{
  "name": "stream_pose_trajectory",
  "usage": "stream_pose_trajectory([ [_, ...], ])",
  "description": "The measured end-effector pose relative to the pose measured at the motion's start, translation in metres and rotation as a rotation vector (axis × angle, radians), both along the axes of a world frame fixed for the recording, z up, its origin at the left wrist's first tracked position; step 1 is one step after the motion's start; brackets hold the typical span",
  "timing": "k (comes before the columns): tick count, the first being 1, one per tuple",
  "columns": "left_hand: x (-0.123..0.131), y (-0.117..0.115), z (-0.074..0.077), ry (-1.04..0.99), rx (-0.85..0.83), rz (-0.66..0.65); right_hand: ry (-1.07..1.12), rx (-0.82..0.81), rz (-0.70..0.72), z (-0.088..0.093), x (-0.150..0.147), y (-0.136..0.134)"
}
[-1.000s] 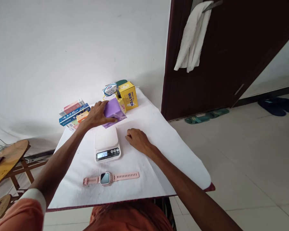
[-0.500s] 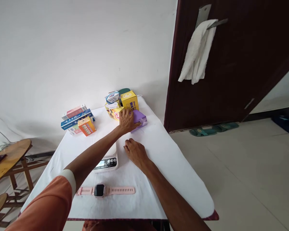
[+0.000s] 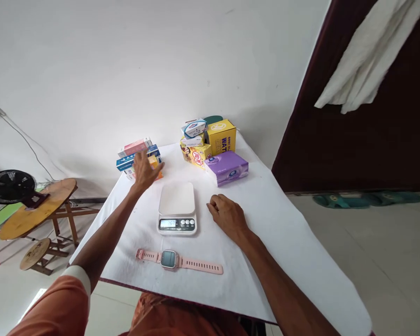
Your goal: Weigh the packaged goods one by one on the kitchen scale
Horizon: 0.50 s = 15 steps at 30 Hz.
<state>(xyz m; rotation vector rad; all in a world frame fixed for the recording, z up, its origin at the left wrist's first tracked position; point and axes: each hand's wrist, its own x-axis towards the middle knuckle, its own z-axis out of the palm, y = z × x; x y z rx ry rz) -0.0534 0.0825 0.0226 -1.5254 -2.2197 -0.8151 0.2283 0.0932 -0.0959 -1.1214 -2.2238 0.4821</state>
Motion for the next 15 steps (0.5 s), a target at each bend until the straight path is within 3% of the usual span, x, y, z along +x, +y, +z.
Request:
stream_pose_trajectory([
  [4,-0.039,-0.004,-0.021,-0.277,0.029,0.252,-0.084,-0.156,-0.007,0.017,-0.002,0.007],
  [9,-0.032,0.022,-0.044,-0.456,0.02,0.331,-0.267,-0.27,0.092,0.04,-0.013,0.018],
  [12,-0.027,0.036,-0.048,-0.497,0.053,0.378,-0.199,-0.196,0.117,0.034,-0.024,0.02],
  [15,-0.03,0.042,-0.049,-0.498,0.089,0.386,-0.089,-0.103,0.064,0.015,-0.031,0.019],
])
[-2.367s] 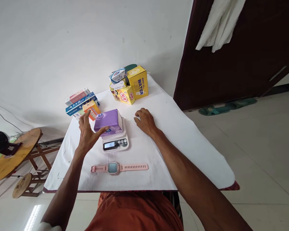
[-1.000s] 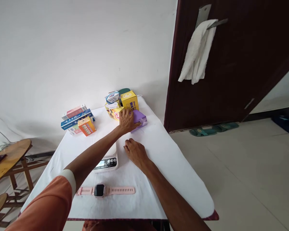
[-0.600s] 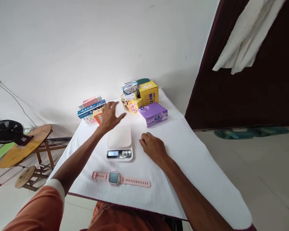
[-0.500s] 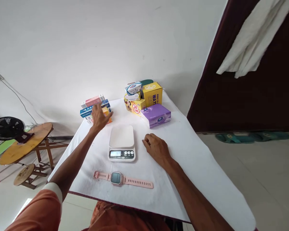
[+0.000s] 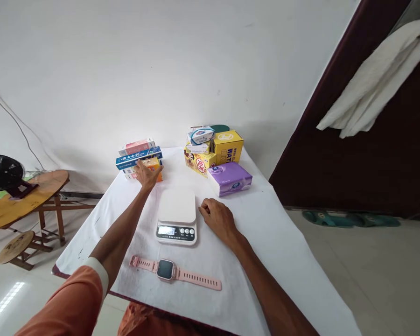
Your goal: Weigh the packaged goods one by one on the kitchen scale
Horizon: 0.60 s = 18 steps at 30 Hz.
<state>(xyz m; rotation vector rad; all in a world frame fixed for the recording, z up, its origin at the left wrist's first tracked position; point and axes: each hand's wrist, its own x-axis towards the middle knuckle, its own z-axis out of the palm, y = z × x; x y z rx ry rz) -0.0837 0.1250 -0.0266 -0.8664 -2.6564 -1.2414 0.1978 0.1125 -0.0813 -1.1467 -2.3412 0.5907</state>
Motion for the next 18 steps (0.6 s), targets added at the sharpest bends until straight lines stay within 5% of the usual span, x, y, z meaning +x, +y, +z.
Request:
stream_pose_trajectory([
  [4,-0.008,-0.004,0.001,0.042,0.023,-0.025,0.091,0.085,-0.063,-0.019,-0.001,0.0],
  [9,-0.014,-0.027,0.01,0.082,0.02,-0.076,0.117,0.088,-0.057,-0.019,0.0,0.001],
  [18,0.007,-0.089,0.056,0.195,0.159,-0.275,0.053,0.023,-0.093,-0.008,-0.003,-0.002],
])
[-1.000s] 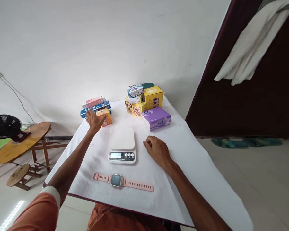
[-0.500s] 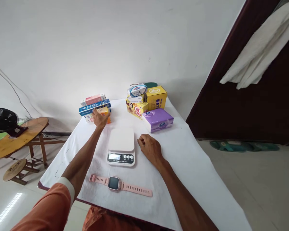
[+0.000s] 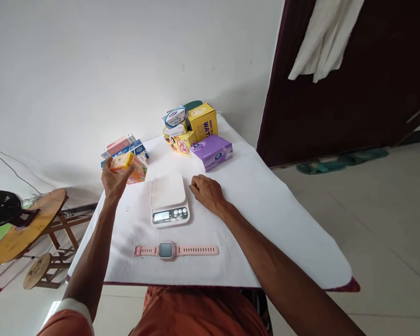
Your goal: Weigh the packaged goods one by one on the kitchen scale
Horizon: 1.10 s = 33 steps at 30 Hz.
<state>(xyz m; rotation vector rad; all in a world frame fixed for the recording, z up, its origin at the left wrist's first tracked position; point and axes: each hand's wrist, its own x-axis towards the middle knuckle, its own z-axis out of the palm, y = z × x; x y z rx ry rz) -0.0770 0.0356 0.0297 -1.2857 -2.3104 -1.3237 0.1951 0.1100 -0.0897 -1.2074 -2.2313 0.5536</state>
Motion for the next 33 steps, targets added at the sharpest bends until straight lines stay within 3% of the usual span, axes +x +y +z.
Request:
stream_pose_trajectory([
  [4,0.038,-0.015,0.006,0.042,-0.002,-0.197,0.003,0.004,-0.009,0.0,0.0,0.0],
  [10,0.085,-0.019,-0.016,0.044,-0.106,-0.289,-0.009,0.003,-0.007,0.002,0.002,0.001],
  [17,0.1,-0.021,-0.03,0.107,-0.143,-0.268,-0.033,-0.031,0.002,0.004,0.002,0.001],
  [22,0.093,-0.033,-0.035,0.103,-0.134,-0.356,-0.011,-0.004,0.003,0.003,0.003,0.0],
  [25,0.08,-0.04,-0.026,0.113,-0.09,-0.407,-0.008,0.005,0.007,0.002,0.003,0.0],
  [29,0.063,-0.042,0.0,0.228,-0.081,-0.461,-0.025,0.008,-0.009,0.002,0.002,0.001],
  [33,0.057,-0.025,0.023,0.426,-0.35,-0.597,-0.03,0.013,-0.013,0.001,0.001,0.002],
])
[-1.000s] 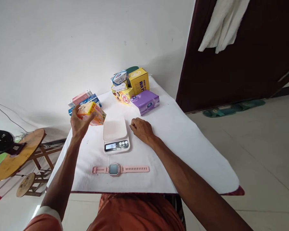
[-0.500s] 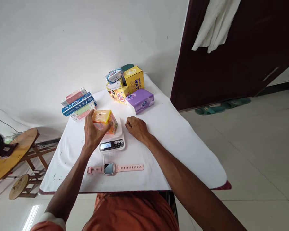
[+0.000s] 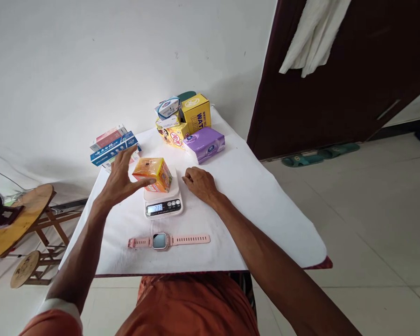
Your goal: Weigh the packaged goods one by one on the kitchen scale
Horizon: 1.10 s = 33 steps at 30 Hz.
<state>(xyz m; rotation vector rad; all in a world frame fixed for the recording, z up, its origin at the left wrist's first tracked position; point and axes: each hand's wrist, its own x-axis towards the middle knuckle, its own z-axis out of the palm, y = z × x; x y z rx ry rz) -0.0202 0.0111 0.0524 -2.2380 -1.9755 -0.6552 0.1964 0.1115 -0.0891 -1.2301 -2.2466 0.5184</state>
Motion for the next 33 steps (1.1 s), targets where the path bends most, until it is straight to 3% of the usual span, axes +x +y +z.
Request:
stream_pose_trajectory([
  [5,-0.001,0.037,0.013,0.217,-0.372,-0.151,0.006,-0.011,0.006,-0.001,0.001,0.0],
  [8,-0.005,0.053,0.024,0.243,-0.473,-0.198,0.015,-0.017,0.002,0.0,0.001,-0.001],
  [13,-0.011,0.083,0.051,0.197,-0.327,-0.132,0.031,-0.01,0.003,0.0,0.001,-0.001],
  [16,-0.01,0.114,0.056,0.193,-0.239,-0.122,0.037,-0.014,0.001,-0.002,0.0,0.0],
  [19,-0.005,0.146,0.046,0.171,-0.274,-0.129,0.038,-0.019,0.007,-0.002,0.0,0.0],
  [23,0.004,0.172,0.018,0.176,-0.378,-0.119,0.038,-0.015,0.016,-0.001,0.001,0.0],
  [27,0.012,0.182,-0.005,0.205,-0.435,-0.145,0.032,-0.018,0.018,-0.001,0.002,0.0],
  [33,0.021,0.184,-0.015,0.242,-0.373,-0.102,0.032,0.009,0.033,-0.004,0.003,-0.001],
])
